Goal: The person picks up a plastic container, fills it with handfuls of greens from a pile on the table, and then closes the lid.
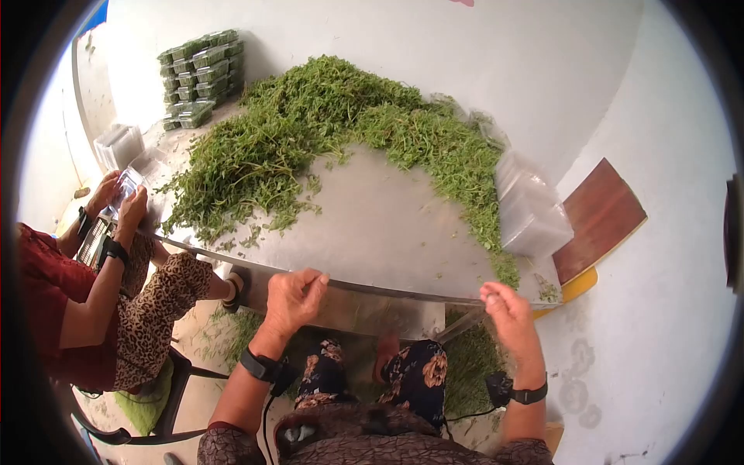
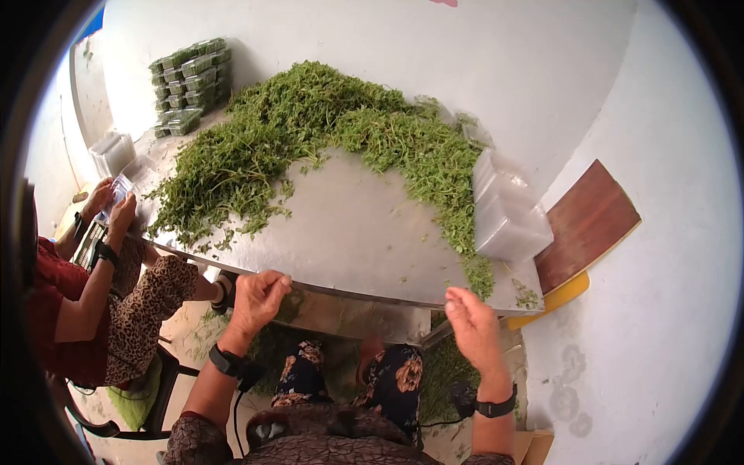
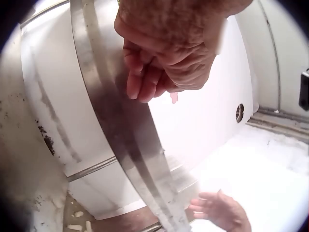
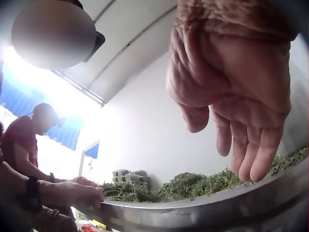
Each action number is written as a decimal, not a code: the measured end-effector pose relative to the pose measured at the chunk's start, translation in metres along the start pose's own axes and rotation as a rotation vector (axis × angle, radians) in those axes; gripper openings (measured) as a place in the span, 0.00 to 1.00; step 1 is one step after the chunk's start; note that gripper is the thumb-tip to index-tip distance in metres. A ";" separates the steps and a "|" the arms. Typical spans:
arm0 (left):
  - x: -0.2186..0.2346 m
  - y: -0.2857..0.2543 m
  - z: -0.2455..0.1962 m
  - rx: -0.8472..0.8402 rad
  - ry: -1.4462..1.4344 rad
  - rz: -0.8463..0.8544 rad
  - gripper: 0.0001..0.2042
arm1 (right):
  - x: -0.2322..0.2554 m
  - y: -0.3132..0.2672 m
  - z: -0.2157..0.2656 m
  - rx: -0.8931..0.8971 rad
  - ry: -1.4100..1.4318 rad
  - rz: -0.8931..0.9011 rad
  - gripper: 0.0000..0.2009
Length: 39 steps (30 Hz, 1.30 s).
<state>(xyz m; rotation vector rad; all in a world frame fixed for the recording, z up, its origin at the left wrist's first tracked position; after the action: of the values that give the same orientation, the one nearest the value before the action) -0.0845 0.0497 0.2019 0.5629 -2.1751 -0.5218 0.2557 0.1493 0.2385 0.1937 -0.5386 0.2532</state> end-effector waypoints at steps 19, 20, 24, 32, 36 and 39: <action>0.024 0.038 0.022 -0.087 0.130 -0.080 0.10 | 0.033 0.080 0.021 -0.049 0.028 -0.065 0.19; 0.025 0.039 0.020 -0.081 0.138 -0.085 0.10 | 0.032 0.084 0.022 -0.063 0.066 -0.065 0.19; 0.026 0.044 0.016 -0.065 0.132 -0.069 0.10 | 0.025 0.102 0.019 -0.047 0.121 -0.031 0.20; 0.024 0.047 0.017 0.000 0.150 0.072 0.14 | 0.016 0.155 0.039 -0.073 0.068 0.025 0.21; 0.022 0.047 0.021 0.083 0.119 0.128 0.14 | 0.012 0.202 0.046 -0.085 0.033 0.014 0.21; 0.023 0.051 0.023 0.109 0.116 0.174 0.14 | 0.002 0.235 0.052 -0.098 -0.017 0.016 0.22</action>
<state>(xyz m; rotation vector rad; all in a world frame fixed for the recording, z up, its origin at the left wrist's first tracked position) -0.1272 0.0821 0.2295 0.4445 -2.1264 -0.2723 0.1649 0.3604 0.3104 0.0963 -0.5682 0.2398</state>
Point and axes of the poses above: each hand's wrist, its own y-axis towards the middle knuckle, its own x-axis out of the back of the hand, z = x × y, the point moved 8 cm from there along y, towards the middle knuckle, and after that the axes turned 7 degrees about -x, right-handed, at the moved point
